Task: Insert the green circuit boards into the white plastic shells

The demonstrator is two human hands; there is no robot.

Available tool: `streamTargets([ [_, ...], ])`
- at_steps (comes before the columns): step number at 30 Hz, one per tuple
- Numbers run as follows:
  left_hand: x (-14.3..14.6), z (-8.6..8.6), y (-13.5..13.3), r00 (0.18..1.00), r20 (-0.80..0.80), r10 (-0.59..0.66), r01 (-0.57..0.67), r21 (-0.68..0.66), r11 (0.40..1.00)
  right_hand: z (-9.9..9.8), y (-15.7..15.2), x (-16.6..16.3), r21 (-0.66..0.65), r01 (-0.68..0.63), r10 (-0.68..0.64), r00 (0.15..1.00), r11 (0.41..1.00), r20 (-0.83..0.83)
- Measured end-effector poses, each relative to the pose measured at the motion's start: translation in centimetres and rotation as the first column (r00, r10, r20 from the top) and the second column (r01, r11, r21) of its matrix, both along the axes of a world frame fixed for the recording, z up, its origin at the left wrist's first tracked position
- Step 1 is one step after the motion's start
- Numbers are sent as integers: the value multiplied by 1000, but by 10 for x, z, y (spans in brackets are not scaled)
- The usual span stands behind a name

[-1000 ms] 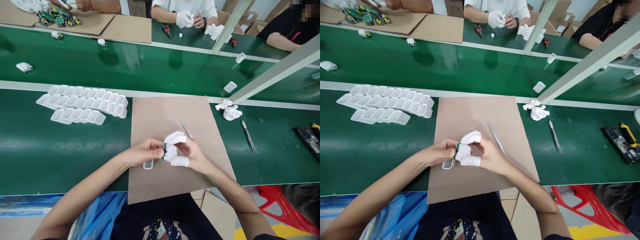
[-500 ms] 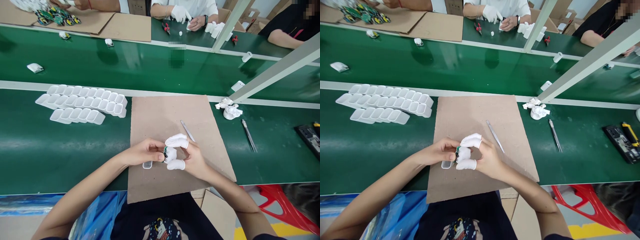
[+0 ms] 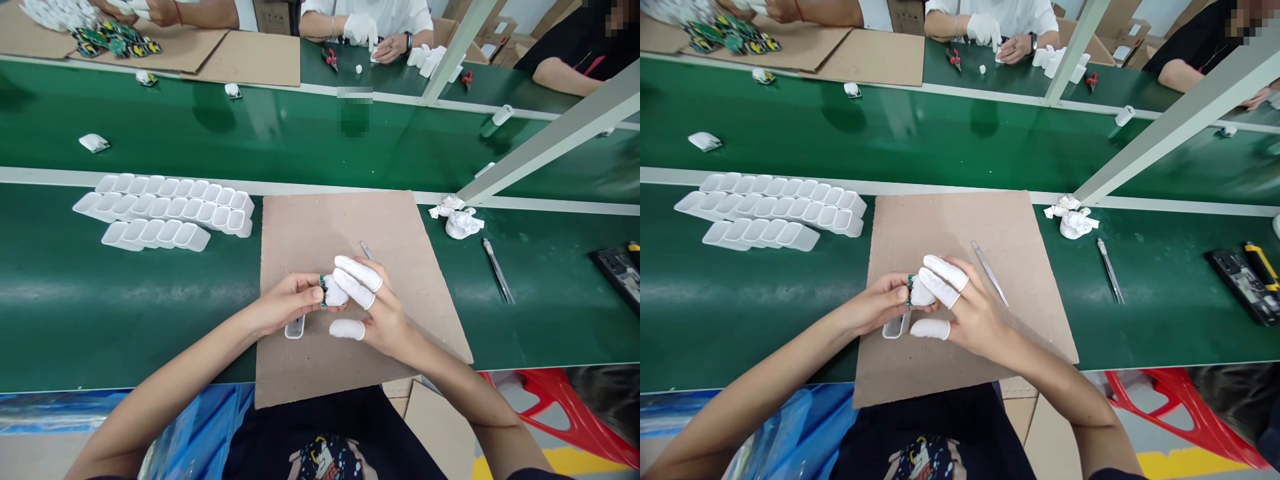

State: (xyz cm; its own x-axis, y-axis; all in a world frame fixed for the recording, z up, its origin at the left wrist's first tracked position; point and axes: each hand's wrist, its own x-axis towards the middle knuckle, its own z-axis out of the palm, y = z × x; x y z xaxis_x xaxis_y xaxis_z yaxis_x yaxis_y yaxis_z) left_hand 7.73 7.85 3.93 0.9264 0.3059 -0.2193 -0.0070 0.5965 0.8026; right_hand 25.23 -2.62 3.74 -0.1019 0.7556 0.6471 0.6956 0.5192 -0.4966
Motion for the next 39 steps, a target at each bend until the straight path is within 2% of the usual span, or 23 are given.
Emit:
streamTargets([
  [3, 0, -1, 0, 997, -75, 29, -22, 86, 996, 2, -1, 1, -72, 17, -20, 999, 997, -39],
  [5, 0, 0, 0, 993, -111, 36, -15, 182, 983, 4, -2, 1, -92, 20, -21, 1000, 996, -7],
  [8, 0, 5, 0, 991, -129, 29, 17, 342, 940, 6, -3, -1, -91, 17, -13, 999, 996, 41],
  [10, -4, 11, 3, 991, -128, 27, 34, 451, 892, 8, -2, 0, -96, 13, -13, 1000, 995, -2],
  [12, -13, 19, 8, 986, -166, 33, 76, 610, 789, 11, -1, 4, -127, 3, -15, 996, 992, -93],
  [14, -29, 23, 10, 963, -267, 39, 190, 771, 608, 12, 1, 9, -193, 0, -38, 980, 981, -194],
  [16, -48, 20, 8, 923, -381, 43, 329, 844, 423, 11, 3, 14, -290, -12, -77, 952, 957, -295],
  [18, -64, 10, 0, 899, -431, 81, 386, 865, 321, 8, 4, 17, -402, -79, -107, 902, 912, -419],
  [20, -73, -2, -9, 893, -419, 162, 365, 887, 282, 3, 4, 16, -492, -181, -135, 832, 851, -538],
  [23, -69, -12, -14, 914, -331, 235, 271, 929, 254, -6, 6, 13, -577, -309, -185, 745, 756, -641],
  [26, -49, -5, -7, 933, -231, 277, 172, 960, 221, -12, 10, 13, -620, -379, -221, 704, 687, -675],
  [28, -32, 7, 1, 916, -192, 352, 131, 973, 190, -15, 15, 16, -624, -348, -226, 720, 699, -656],
  [29, -24, 13, 4, 902, -178, 394, 107, 975, 197, -16, 17, 18, -621, -308, -222, 746, 721, -628],
  [30, -17, 18, 6, 890, -172, 422, 71, 967, 245, -17, 18, 21, -614, -250, -217, 783, 749, -583],
  [31, -11, 22, 7, 884, -167, 437, 15, 944, 330, -18, 20, 23, -600, -176, -209, 831, 780, -516],
  [32, -6, 23, 7, 882, -168, 440, -51, 895, 444, -18, 20, 25, -576, -96, -201, 880, 812, -430],
  [34, -1, 18, 6, 889, -177, 423, -173, 725, 666, -19, 20, 28, -485, 38, -180, 952, 874, -248],
  [35, 0, 14, 5, 892, -178, 416, -218, 636, 740, -19, 20, 29, -433, 76, -168, 969, 898, -179],
  [37, -4, 3, 4, 907, -170, 386, -260, 495, 829, -20, 19, 29, -389, 76, -138, 981, 918, -134],
  [39, -10, -6, 5, 939, -142, 313, -233, 407, 883, -21, 19, 28, -451, 8, -114, 972, 892, -207],
])
